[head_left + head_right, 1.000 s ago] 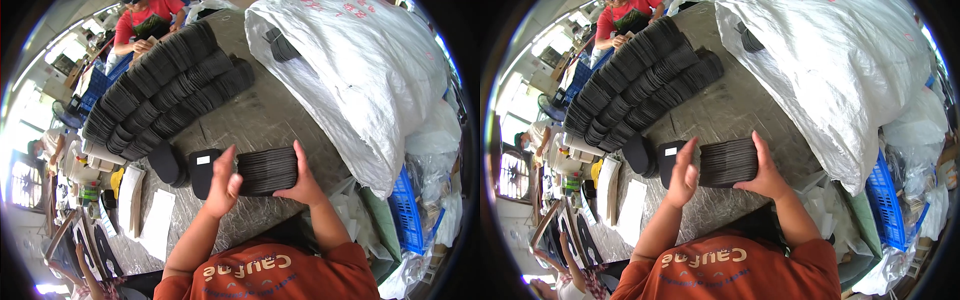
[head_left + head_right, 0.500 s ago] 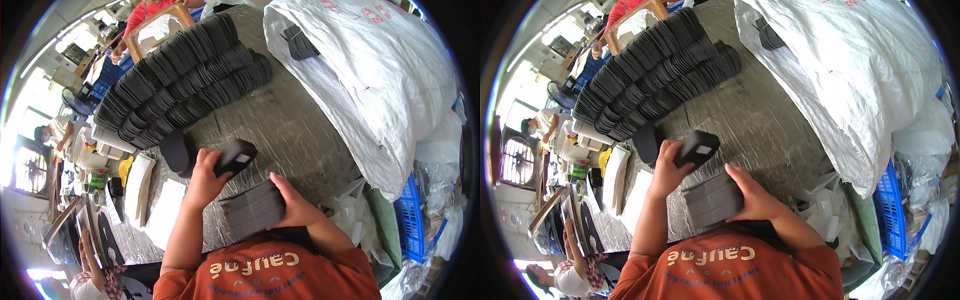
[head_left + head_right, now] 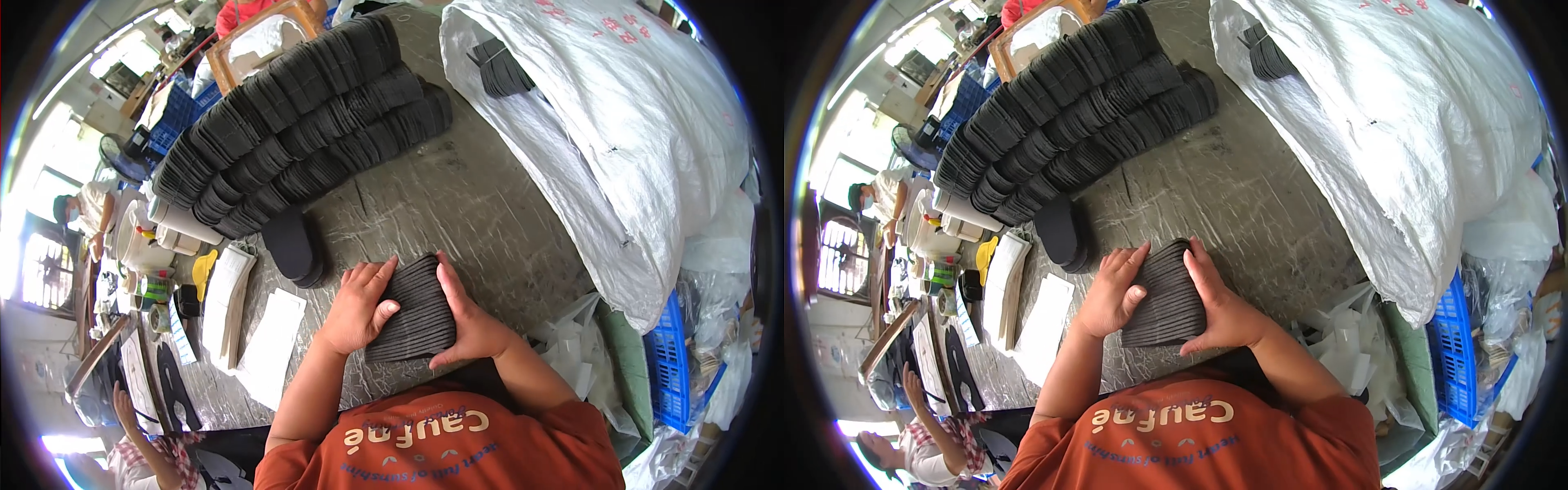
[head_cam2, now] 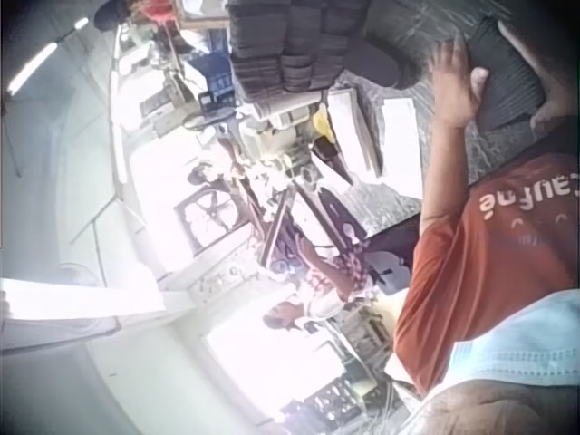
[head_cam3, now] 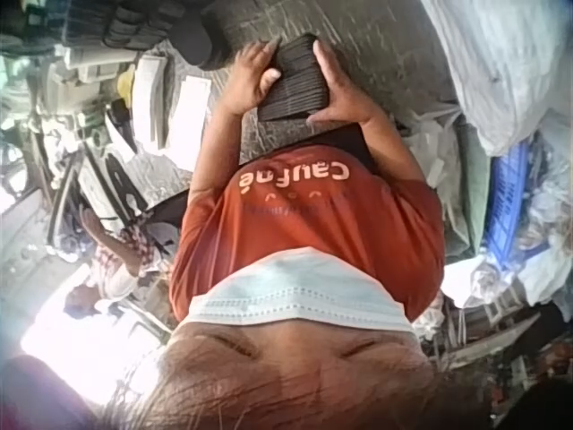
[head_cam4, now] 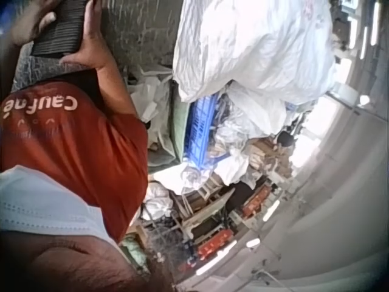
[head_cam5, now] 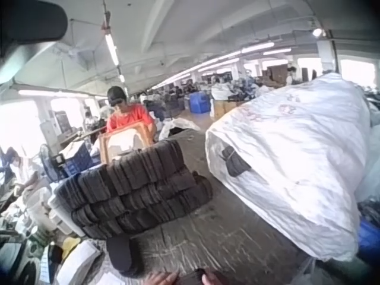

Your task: The worker is applying white labels onto black shoe components and then bundling the finished pieces.

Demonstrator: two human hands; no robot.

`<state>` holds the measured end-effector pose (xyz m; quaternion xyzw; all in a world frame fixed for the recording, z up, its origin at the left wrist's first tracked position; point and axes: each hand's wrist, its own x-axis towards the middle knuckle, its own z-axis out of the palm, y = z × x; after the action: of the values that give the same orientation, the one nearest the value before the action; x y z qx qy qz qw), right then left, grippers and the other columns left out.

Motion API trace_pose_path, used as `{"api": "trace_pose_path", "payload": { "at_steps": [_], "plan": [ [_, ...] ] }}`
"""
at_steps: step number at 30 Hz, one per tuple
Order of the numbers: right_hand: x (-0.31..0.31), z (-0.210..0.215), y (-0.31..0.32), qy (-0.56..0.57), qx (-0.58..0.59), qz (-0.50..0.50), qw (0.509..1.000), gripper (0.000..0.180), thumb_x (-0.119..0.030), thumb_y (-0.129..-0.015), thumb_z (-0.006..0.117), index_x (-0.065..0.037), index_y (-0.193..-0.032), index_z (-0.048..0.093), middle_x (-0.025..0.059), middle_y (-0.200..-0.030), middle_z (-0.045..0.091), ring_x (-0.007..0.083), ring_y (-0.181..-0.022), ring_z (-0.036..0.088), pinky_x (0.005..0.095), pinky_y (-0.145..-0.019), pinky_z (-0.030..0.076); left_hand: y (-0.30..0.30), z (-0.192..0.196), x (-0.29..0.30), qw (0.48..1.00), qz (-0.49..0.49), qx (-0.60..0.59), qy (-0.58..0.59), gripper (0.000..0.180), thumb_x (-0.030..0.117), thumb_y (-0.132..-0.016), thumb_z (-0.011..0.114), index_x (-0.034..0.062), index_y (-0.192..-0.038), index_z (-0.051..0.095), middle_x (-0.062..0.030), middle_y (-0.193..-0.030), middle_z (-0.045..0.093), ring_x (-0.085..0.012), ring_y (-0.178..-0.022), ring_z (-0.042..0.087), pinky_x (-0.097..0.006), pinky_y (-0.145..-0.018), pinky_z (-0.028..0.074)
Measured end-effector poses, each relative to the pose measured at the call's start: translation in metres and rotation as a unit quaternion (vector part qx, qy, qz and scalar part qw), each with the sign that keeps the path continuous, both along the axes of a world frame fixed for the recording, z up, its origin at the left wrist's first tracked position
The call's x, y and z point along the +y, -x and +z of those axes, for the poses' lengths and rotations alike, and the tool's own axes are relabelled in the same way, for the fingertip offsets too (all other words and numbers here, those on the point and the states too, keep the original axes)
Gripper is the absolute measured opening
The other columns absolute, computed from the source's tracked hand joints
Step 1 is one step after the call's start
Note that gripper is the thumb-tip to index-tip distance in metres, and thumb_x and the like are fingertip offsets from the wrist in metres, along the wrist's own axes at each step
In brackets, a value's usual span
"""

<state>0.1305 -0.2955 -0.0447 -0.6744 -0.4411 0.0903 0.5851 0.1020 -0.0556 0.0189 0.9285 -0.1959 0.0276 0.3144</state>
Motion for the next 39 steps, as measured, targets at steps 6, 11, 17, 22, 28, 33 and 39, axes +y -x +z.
{"api": "trace_pose_path", "payload": {
  "at_steps": [6,11,17,22,28,33,39],
  "plan": [
    [0.008,-0.006,0.001,-0.009,-0.021,-0.032,0.999,0.137,-0.033,-0.056,0.092,-0.004,-0.154,0.001,0.0270,-0.157,0.006,0.0437,-0.145,0.011,0.0490,-0.117,0.018,0.015,0.003,0.004,0.999,0.021,0.015,-0.027,0.113,0.079,-0.074,0.049,-0.0102,-0.142,0.033,-0.0267,-0.127,0.049,-0.0429,-0.117,0.045,-0.050,-0.104,0.032],
    [0.003,-0.003,0.010,0.017,-0.024,-0.038,0.999,0.141,-0.032,-0.053,0.094,-0.002,-0.153,-0.001,0.0285,-0.157,0.004,0.0445,-0.146,0.009,0.0496,-0.117,0.017,0.039,0.020,-0.014,0.991,-0.033,0.057,-0.112,0.142,0.075,-0.050,0.073,-0.0123,-0.147,0.015,-0.0315,-0.151,0.021,-0.0456,-0.140,0.024,-0.059,-0.114,0.016],
    [-0.007,0.044,-0.005,0.080,-0.115,-0.016,0.990,0.144,-0.057,-0.048,0.088,-0.004,-0.154,0.006,0.0315,-0.157,0.001,0.0491,-0.145,0.006,0.0585,-0.116,0.013,0.043,0.020,-0.024,0.991,-0.012,0.067,-0.118,0.135,0.061,-0.053,0.081,-0.0122,-0.146,0.017,-0.0288,-0.152,0.022,-0.0424,-0.140,0.027,-0.060,-0.113,0.018],
    [0.042,0.116,-0.003,0.400,-0.270,0.060,0.874,0.131,-0.053,-0.050,0.088,-0.010,-0.154,0.020,0.0330,-0.154,0.012,0.0506,-0.140,0.021,0.0651,-0.114,0.011,0.043,0.014,-0.022,0.989,-0.039,0.108,-0.092,0.131,0.055,-0.056,0.083,-0.0090,-0.148,0.015,-0.0271,-0.155,0.017,-0.0423,-0.142,0.022,-0.060,-0.115,0.014],
    [0.061,0.123,-0.008,0.571,-0.335,0.116,0.740,0.118,-0.047,-0.056,0.087,-0.022,-0.154,0.025,0.0276,-0.143,0.034,0.0424,-0.127,0.038,0.0672,-0.112,0.015,0.009,-0.005,0.100,0.957,0.285,0.005,0.060,0.023,0.025,-0.086,0.063,0.0043,-0.084,0.073,-0.0171,-0.083,0.067,-0.0360,-0.077,0.065,-0.044,-0.073,0.052],
    [0.056,0.122,-0.028,0.528,-0.297,0.114,0.787,0.115,-0.035,-0.053,0.087,-0.018,-0.151,0.030,0.0203,-0.134,0.042,0.0376,-0.127,0.039,0.0591,-0.105,0.031,-0.043,-0.033,0.202,0.831,0.496,0.012,-0.252,0.016,0.015,-0.082,0.059,0.0102,-0.088,0.073,-0.0112,-0.098,0.066,-0.0315,-0.107,0.055,-0.046,-0.091,0.043],
    [-0.007,0.080,-0.058,0.118,0.147,0.060,0.980,0.125,-0.031,-0.047,0.091,0.000,-0.150,0.025,0.0194,-0.145,0.039,0.0345,-0.135,0.040,0.0423,-0.113,0.031,-0.069,-0.063,0.225,0.828,0.456,0.030,-0.324,0.015,0.016,-0.079,0.060,0.0110,-0.090,0.070,-0.0083,-0.103,0.065,-0.0278,-0.113,0.052,-0.047,-0.092,0.040]
  ]
}}
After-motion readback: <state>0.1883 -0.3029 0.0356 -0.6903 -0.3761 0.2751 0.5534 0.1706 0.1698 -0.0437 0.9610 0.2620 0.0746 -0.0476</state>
